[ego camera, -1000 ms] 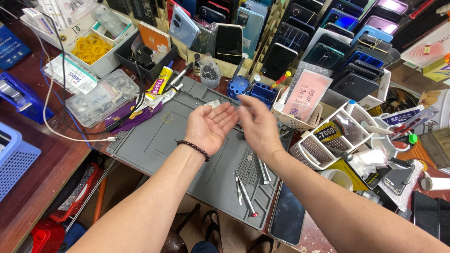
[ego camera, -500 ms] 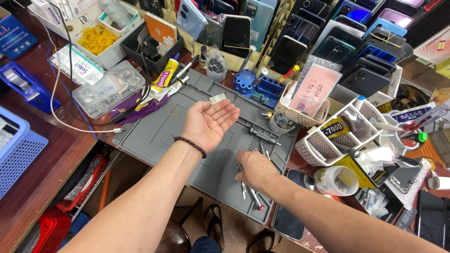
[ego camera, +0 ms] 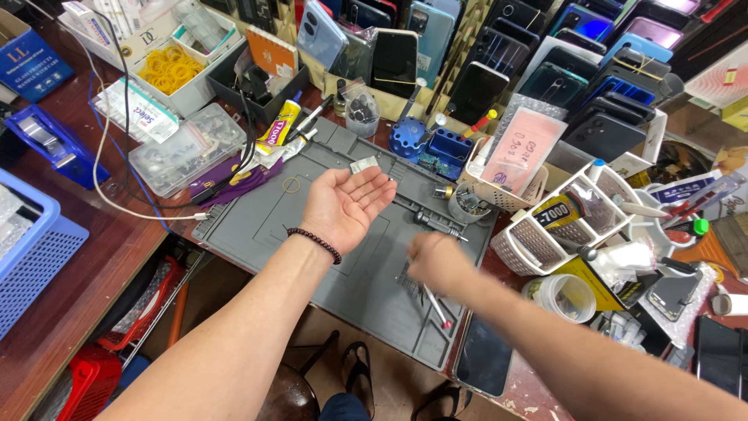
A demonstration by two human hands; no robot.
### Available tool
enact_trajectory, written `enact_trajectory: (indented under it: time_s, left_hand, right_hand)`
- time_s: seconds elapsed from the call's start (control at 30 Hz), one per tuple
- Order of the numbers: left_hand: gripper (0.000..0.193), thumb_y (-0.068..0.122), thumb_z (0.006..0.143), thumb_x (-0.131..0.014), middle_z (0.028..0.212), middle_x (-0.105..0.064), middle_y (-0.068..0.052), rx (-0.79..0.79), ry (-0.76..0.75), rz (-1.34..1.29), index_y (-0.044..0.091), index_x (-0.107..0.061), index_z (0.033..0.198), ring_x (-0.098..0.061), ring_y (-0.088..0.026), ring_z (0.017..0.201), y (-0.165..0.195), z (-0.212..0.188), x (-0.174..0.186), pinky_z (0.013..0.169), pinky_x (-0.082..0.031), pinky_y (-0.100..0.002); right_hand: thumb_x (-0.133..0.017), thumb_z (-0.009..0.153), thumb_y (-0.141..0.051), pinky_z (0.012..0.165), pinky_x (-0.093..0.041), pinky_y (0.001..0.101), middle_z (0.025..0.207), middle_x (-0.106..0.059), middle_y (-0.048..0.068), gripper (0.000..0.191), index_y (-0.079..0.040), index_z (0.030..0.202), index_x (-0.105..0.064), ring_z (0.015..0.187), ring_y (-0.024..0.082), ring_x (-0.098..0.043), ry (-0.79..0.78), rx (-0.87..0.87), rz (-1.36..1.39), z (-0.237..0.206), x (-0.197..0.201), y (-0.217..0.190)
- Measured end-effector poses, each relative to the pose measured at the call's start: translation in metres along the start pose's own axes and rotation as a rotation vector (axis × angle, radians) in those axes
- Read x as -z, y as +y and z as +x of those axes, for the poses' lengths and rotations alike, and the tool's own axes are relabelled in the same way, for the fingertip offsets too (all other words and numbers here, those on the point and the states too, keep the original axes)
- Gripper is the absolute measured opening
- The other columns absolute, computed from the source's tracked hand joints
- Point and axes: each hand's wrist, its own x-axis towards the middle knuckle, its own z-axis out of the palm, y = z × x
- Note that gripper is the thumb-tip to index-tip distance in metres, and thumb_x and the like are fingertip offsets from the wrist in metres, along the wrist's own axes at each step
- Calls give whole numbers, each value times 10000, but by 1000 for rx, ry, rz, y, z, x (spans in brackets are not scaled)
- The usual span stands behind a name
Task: The person reassembles a disassembled smartphone on a repair bench. They connect internal ribbon cables, align the screen assembly, and use a screwdriver to secure screws. The person also handles small components and tools while working on the device.
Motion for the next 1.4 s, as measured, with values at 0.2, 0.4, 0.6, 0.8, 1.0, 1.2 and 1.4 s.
enact_trajectory:
  time_s: [0.2,0.4,0.6,0.8,1.0,1.2,1.4]
  left_hand:
    - [437,221,996,-392,1149,-662,-261,66,13,48,-132,-595,1156,-654,-410,1146,-22,6,-16,1042,-545,-499]
    - [439,228,1012,-382,1167,-657,-262,224,-91,11,-127,-590,1166,-640,-402,1173,-92,12,-56,1079,-521,-496]
    - [504,265,1021,-325,1221,-648,-286,348,-231,9,-125,-583,1208,-619,-414,1219,-193,-1,-113,1113,-480,-505]
    - [528,272,1032,-287,1244,-636,-280,451,-265,13,-133,-560,1232,-613,-415,1222,-352,-27,-184,1102,-494,-521]
    - [520,248,1026,-288,1265,-628,-279,569,-291,46,-139,-558,1245,-621,-411,1200,-533,-69,-239,1086,-504,-521]
    - [514,225,1024,-286,1274,-625,-284,729,-296,115,-143,-545,1271,-617,-409,1216,-705,-108,-276,1088,-504,-521]
    - [481,204,1023,-313,1287,-617,-270,909,-287,214,-126,-541,1289,-608,-409,1237,-850,-140,-298,1098,-498,-518]
  right_hand:
    - [-723,864,2,712,-613,332,940,-738,91,179,-34,1039,-709,794,190,-717,-89,-193,1024,21,92,37]
    - [-680,911,-19,788,-586,333,966,-752,80,145,-48,1050,-713,846,179,-716,26,-91,1378,-26,141,60]
    - [-681,930,-23,825,-600,355,959,-726,65,158,-63,1082,-679,857,178,-714,197,11,1578,-118,184,129]
    - [-683,905,-7,806,-592,356,973,-719,63,247,-50,1144,-640,860,192,-721,428,25,1647,-248,226,243]
    - [-698,888,-15,803,-588,352,983,-708,58,254,-51,1132,-636,876,170,-706,596,-8,1623,-394,255,366]
    - [-704,878,-32,795,-573,393,968,-689,20,266,-99,1125,-635,870,150,-682,751,-159,1661,-542,267,478]
    - [-683,875,-1,866,-596,452,992,-685,59,226,-65,1087,-640,912,185,-692,1004,-236,1738,-664,259,573]
